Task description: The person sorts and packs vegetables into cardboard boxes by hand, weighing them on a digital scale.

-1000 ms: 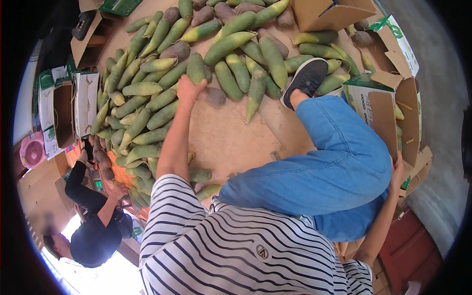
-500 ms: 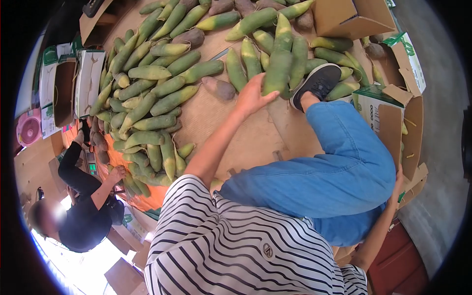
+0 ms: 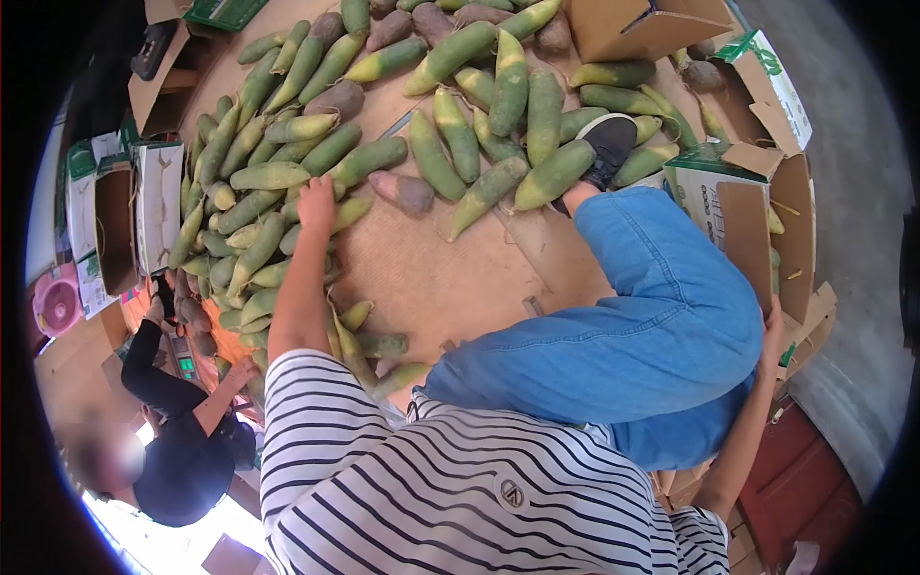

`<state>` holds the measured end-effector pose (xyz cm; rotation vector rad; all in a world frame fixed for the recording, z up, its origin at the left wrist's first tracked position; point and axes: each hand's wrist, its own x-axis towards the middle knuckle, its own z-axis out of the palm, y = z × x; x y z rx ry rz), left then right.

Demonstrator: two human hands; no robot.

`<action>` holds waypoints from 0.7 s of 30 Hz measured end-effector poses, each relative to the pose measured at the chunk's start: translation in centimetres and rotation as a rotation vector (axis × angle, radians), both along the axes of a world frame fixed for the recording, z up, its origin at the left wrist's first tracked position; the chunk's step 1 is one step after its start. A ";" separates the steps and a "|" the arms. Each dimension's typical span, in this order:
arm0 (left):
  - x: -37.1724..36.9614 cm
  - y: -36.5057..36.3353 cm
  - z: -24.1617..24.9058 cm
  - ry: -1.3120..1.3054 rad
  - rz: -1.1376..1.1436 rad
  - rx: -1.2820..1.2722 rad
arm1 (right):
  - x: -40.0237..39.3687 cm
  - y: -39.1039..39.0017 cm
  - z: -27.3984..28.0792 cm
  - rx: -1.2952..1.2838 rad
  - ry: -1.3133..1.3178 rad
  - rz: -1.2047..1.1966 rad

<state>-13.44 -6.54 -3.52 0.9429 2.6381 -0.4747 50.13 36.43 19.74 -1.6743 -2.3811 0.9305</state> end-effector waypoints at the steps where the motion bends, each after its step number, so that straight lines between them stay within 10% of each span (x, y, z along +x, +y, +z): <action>1: 0.9 0.3 0.8 -0.020 -0.031 0.018 | 0.1 0.0 -0.1 -0.009 0.005 -0.007; 12: 14.5 17.5 13.8 -0.226 -0.349 1.090 | -0.5 -0.1 -0.1 -0.017 0.045 -0.075; 21: 0.8 9.2 -4.5 0.040 -0.081 0.320 | -1.8 -0.7 1.3 0.033 -0.084 0.039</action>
